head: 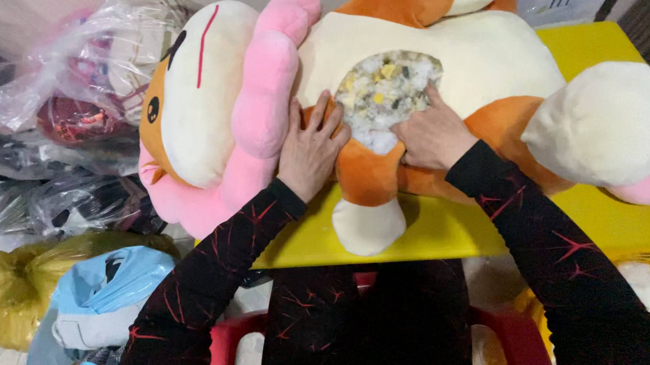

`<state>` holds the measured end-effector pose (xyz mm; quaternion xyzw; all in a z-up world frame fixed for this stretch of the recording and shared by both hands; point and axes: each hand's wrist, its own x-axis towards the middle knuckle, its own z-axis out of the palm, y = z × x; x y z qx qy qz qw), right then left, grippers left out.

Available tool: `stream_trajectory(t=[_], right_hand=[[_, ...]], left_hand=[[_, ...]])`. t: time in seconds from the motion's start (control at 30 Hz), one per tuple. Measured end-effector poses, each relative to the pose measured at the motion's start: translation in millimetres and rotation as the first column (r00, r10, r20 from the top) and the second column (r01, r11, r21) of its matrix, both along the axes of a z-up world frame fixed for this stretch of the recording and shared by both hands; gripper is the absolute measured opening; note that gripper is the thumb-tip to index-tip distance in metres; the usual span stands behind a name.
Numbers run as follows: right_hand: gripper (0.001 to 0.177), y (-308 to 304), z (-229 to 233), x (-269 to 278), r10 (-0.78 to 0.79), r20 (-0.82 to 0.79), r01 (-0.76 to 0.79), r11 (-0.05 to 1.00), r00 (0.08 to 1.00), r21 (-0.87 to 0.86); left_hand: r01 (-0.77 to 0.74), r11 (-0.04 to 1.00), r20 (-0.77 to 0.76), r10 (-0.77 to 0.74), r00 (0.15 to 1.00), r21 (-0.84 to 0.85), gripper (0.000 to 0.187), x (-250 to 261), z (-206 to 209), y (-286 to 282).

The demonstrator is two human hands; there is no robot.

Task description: The person repeatedly takes handfuls of white stuffing from a yellow basket and inserts them into an opening in the torso of a large plush toy. They push and distribute the stuffing inside the toy's body throughout the clip.

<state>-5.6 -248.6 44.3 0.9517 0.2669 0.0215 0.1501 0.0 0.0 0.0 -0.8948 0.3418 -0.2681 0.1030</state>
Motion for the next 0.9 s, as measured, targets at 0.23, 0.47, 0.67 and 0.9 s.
stream_trajectory(t=[0.23,0.47,0.67,0.9], right_hand=[[0.026,-6.3,3.5,-15.3,0.060,0.035,-0.065,0.982,0.998,0.176],[0.078,-10.1,4.3,-19.0,0.111,0.409,-0.238,0.932,0.906,0.273],[0.043,-8.9,-8.7,24.6,-0.024,0.079,0.029,0.998,0.997,-0.058],[0.040,-14.2,-12.4,20.6,-0.142,0.034,0.141,0.989,0.989,0.033]], left_hand=[[-0.037,0.984,-0.141,0.062,0.988,0.172,0.024,-28.3,51.3,4.5],[0.159,0.982,0.082,-0.168,0.982,0.097,0.061,0.3,34.9,-4.7],[0.052,0.909,-0.207,0.038,0.978,0.413,0.066,51.0,29.2,-26.0],[-0.096,0.928,-0.302,0.213,0.929,0.359,0.027,57.7,13.4,-26.9]])
